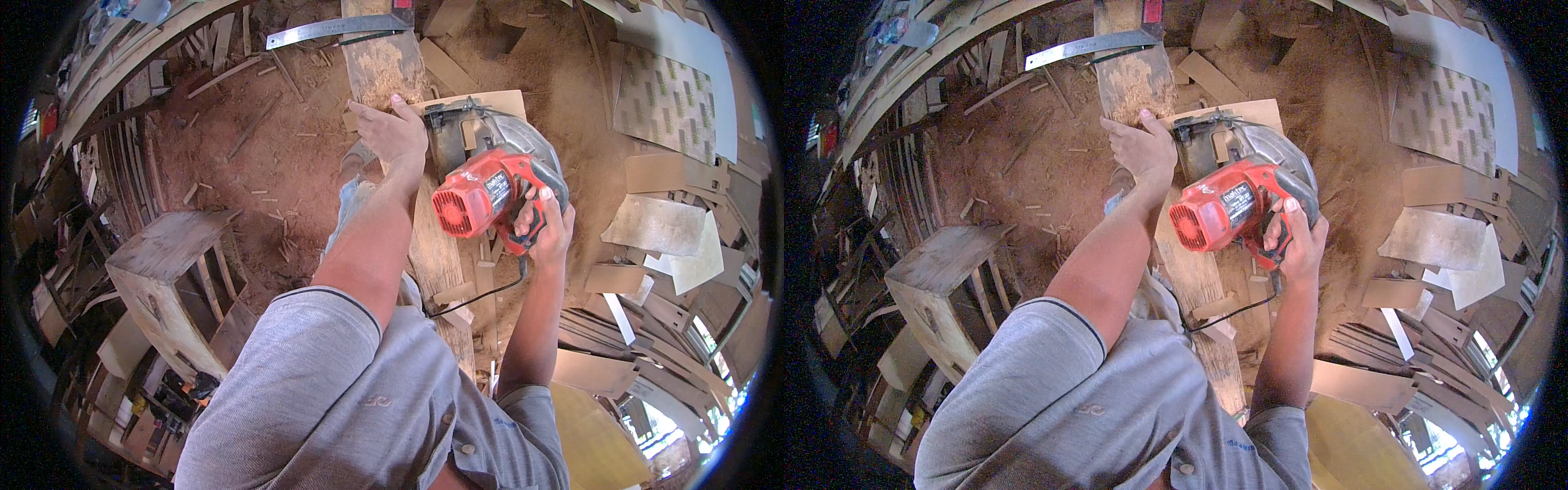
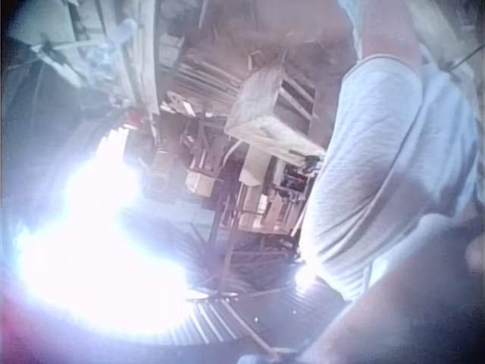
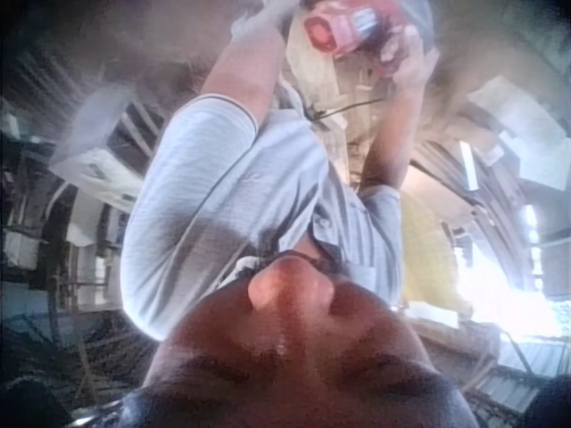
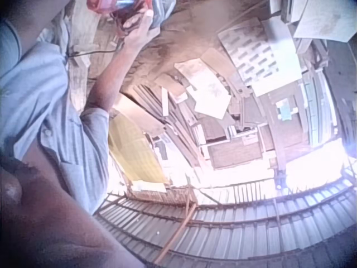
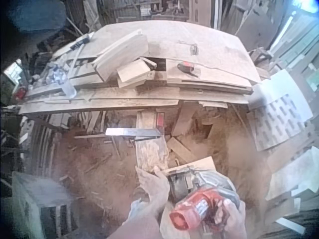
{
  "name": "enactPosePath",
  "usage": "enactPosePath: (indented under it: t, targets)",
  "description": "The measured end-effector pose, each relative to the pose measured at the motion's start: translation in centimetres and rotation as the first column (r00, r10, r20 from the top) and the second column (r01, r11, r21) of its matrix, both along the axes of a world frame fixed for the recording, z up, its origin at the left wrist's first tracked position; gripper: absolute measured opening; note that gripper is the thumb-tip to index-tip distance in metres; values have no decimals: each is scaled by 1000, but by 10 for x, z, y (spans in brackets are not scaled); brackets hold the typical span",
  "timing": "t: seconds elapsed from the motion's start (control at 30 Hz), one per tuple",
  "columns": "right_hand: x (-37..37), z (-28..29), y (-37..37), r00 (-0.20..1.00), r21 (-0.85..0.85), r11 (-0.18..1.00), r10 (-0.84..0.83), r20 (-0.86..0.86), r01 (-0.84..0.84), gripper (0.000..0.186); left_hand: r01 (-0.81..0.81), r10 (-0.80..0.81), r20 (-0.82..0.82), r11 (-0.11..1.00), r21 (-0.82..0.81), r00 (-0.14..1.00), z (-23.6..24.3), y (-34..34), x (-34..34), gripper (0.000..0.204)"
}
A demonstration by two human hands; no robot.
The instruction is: The person cuts a wooden block using a circular saw, marks wood using a tape measure, a framing square, and a pencil, and cuts the wood again with the circular saw.
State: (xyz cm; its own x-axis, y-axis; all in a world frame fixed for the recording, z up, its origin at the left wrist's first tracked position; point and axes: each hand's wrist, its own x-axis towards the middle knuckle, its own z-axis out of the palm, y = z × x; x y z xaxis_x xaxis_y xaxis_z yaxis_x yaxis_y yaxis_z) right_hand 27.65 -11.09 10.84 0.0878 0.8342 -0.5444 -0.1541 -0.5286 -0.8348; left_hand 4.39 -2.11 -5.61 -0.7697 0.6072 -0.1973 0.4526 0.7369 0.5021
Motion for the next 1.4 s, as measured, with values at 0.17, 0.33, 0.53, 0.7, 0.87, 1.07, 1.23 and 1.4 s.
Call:
enactPosePath:
  t: [0.17, 0.33, 0.53, 0.7, 0.87, 1.07, 1.23, 1.4]
  targets:
    - [-1, 1, 1, 1000, 10, 1000, 0, 2, 0, 33, -4, 4, -9, 1000, -20, 1000, -3, -1, 0, 93]
    - [-2, -1, 1, 999, 38, 998, -44, -31, 46, 28, 1, -2, -12, 1000, -26, 1000, -3, -3, 1, 94]
    - [-2, 0, 2, 998, 30, 998, -47, -37, 48, 28, 14, -13, 2, 1000, -27, 1000, 2, -5, 2, 94]
    - [-2, 1, 3, 999, 37, 998, -41, -34, 42, 26, 18, -18, -2, 1000, -15, 1000, 3, -6, 2, 94]
    - [-3, 2, 4, 998, 41, 998, -36, -41, 38, 26, 12, -12, -2, 1000, -22, 1000, 4, -7, 3, 93]
    - [-3, 1, 3, 999, 51, 998, -32, -36, 33, 28, 5, -5, 12, 999, -45, 1000, 7, -11, 4, 93]
    - [-2, 1, 3, 999, 63, 998, -28, -29, 30, 30, -3, 3, 2, 999, -45, 1000, 6, -11, 6, 94]
    - [-5, 4, 5, 999, 49, 998, -47, -10, 47, 30, -3, 2, -23, 1000, -26, 1000, 3, -14, 7, 94]
